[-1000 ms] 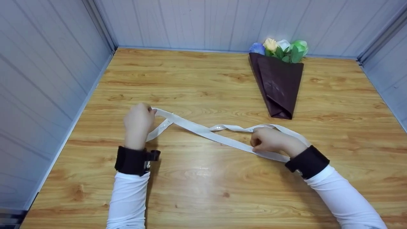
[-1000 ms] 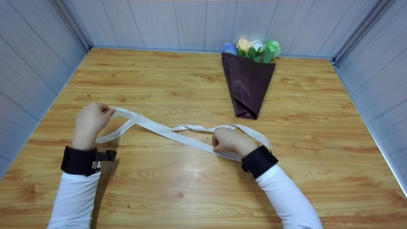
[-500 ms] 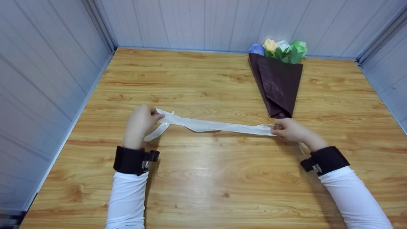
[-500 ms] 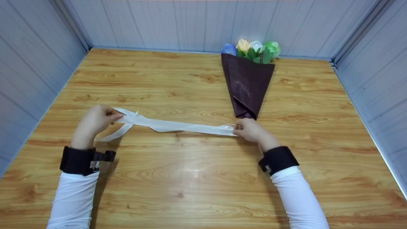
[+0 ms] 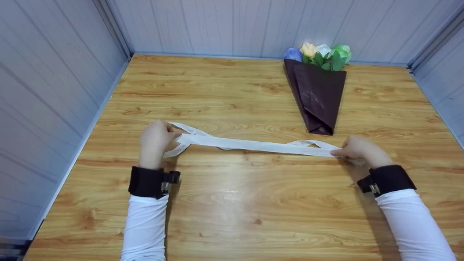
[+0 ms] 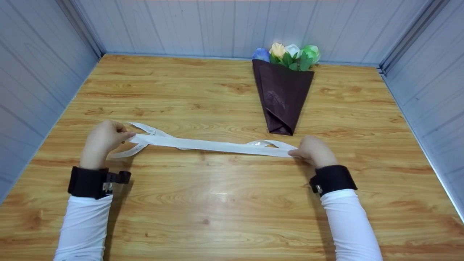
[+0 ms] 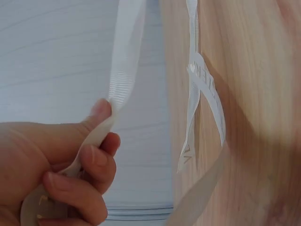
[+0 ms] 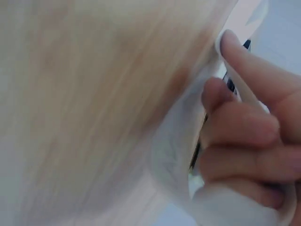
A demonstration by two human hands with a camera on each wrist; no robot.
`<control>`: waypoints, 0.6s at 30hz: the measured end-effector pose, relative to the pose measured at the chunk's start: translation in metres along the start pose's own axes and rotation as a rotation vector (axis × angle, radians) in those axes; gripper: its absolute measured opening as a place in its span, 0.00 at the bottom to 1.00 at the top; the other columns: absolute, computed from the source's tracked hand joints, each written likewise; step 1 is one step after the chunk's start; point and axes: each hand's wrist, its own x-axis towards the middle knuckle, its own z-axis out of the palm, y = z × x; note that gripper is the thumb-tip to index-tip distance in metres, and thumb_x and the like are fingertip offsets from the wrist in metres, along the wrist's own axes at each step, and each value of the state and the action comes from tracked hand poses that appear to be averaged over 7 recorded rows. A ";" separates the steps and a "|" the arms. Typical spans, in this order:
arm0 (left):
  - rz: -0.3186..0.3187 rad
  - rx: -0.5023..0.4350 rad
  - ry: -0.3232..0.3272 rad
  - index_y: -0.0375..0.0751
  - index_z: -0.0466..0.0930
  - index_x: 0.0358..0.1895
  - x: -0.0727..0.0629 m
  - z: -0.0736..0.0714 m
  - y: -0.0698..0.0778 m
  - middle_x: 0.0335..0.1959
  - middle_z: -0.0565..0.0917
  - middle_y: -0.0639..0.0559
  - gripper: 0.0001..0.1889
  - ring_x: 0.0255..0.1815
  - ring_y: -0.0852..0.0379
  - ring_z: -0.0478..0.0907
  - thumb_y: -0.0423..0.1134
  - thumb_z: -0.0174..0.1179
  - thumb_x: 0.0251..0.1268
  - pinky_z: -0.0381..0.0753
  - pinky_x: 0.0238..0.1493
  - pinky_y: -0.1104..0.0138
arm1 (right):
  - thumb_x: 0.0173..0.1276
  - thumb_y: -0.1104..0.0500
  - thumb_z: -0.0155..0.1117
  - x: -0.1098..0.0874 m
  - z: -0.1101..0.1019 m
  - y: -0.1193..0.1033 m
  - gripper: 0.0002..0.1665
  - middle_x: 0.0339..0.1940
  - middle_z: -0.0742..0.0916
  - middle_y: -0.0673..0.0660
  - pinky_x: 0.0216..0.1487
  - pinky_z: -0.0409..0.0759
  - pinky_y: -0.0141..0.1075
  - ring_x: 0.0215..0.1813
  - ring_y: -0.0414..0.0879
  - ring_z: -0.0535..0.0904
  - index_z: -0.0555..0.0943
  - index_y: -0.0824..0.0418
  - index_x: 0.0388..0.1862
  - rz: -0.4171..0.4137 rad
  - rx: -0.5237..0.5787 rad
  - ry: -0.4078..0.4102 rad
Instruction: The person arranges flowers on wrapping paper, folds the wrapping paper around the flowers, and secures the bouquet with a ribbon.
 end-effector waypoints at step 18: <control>-0.016 0.028 -0.115 0.35 0.84 0.29 0.009 0.018 -0.006 0.25 0.82 0.48 0.11 0.23 0.55 0.72 0.40 0.61 0.62 0.65 0.24 0.68 | 0.62 0.40 0.60 -0.013 -0.017 0.020 0.26 0.11 0.71 0.44 0.28 0.63 0.33 0.18 0.38 0.62 0.74 0.53 0.11 0.155 0.006 -0.126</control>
